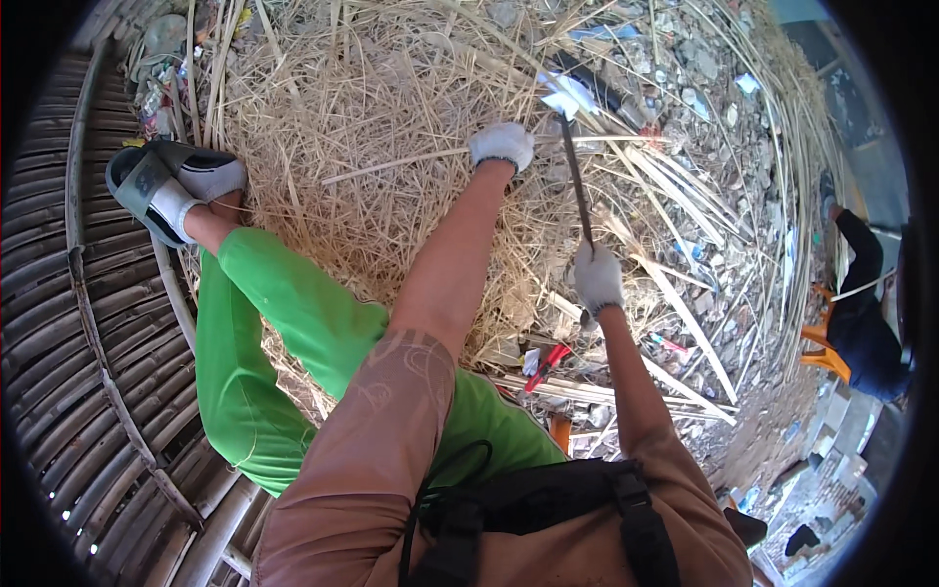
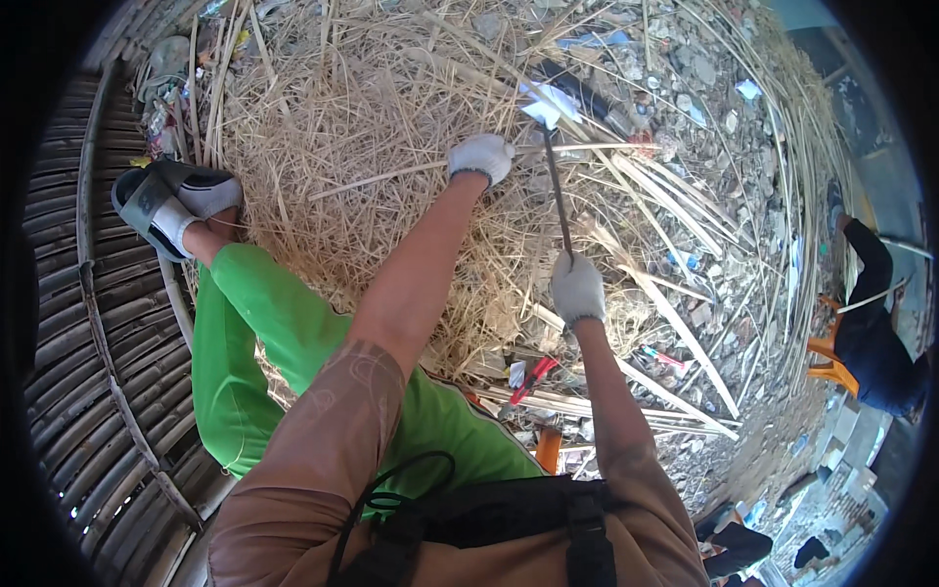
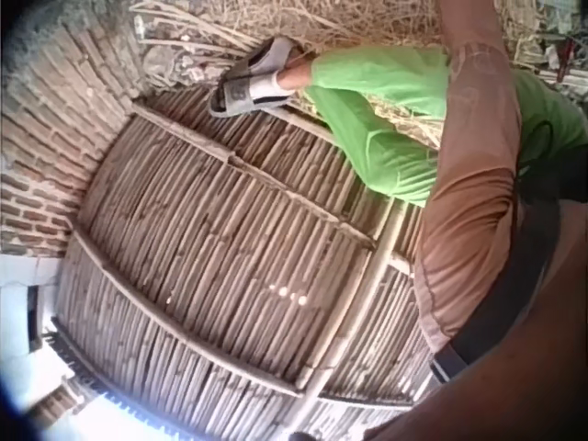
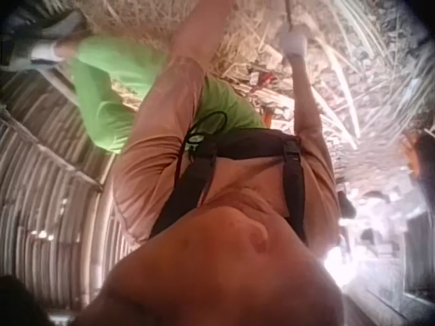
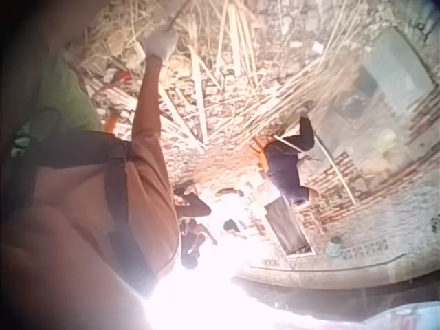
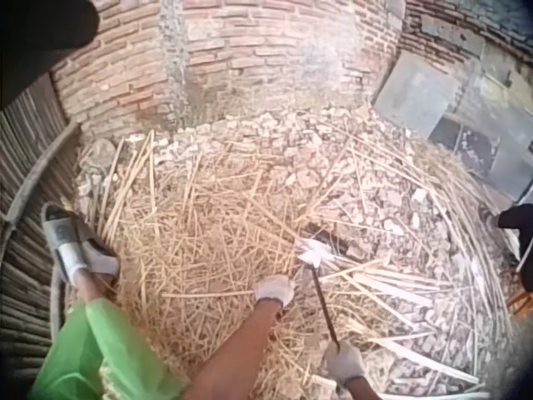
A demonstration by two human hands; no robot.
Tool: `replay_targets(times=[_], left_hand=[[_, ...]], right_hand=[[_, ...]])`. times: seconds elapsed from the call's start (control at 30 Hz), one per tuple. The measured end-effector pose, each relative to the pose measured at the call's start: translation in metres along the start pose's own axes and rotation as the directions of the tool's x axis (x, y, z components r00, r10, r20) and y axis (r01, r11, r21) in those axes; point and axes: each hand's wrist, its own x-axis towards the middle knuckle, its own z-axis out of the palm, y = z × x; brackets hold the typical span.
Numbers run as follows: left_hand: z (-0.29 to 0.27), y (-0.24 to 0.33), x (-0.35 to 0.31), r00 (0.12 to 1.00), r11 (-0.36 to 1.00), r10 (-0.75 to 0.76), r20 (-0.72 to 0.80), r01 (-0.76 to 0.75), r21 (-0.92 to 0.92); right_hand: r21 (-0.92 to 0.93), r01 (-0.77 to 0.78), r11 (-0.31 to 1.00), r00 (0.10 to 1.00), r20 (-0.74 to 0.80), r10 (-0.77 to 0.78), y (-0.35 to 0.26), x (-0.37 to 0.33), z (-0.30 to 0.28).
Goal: The person uses a knife to scrape and smooth a long thin strip of wood while sitting on a floor covered in shavings. They hold the wood with a gloved hand and repeatedly run the blade along the length of the strip.
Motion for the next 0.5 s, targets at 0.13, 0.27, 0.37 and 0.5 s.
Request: replay_targets(times=[0.13, 0.27, 0.37, 0.5], left_hand=[[-0.023, 0.002, -0.002, 0.994, 0.999, -0.020, 0.110, 0.025, -0.042], [-0.020, 0.004, -0.010, 0.991, 0.999, -0.042, 0.128, 0.043, -0.006], [-0.016, 0.011, -0.007, 0.996, 1.000, 0.023, 0.088, -0.022, -0.005], [-0.006, 0.014, -0.006, 0.996, 1.000, -0.026, 0.082, 0.024, 0.019]], right_hand=[[0.362, -0.036, 0.931, 0.997, -0.056, 0.060, -0.066, -0.041, -0.055], [0.822, 0.350, 0.449, 0.933, -0.348, -0.092, -0.093, -0.062, -0.084], [0.174, 0.087, 0.981, 0.995, -0.065, -0.076, 0.002, -0.021, -0.010], [-0.034, -0.104, 0.994, 0.979, 0.171, 0.108, 0.026, 0.003, 0.004]])
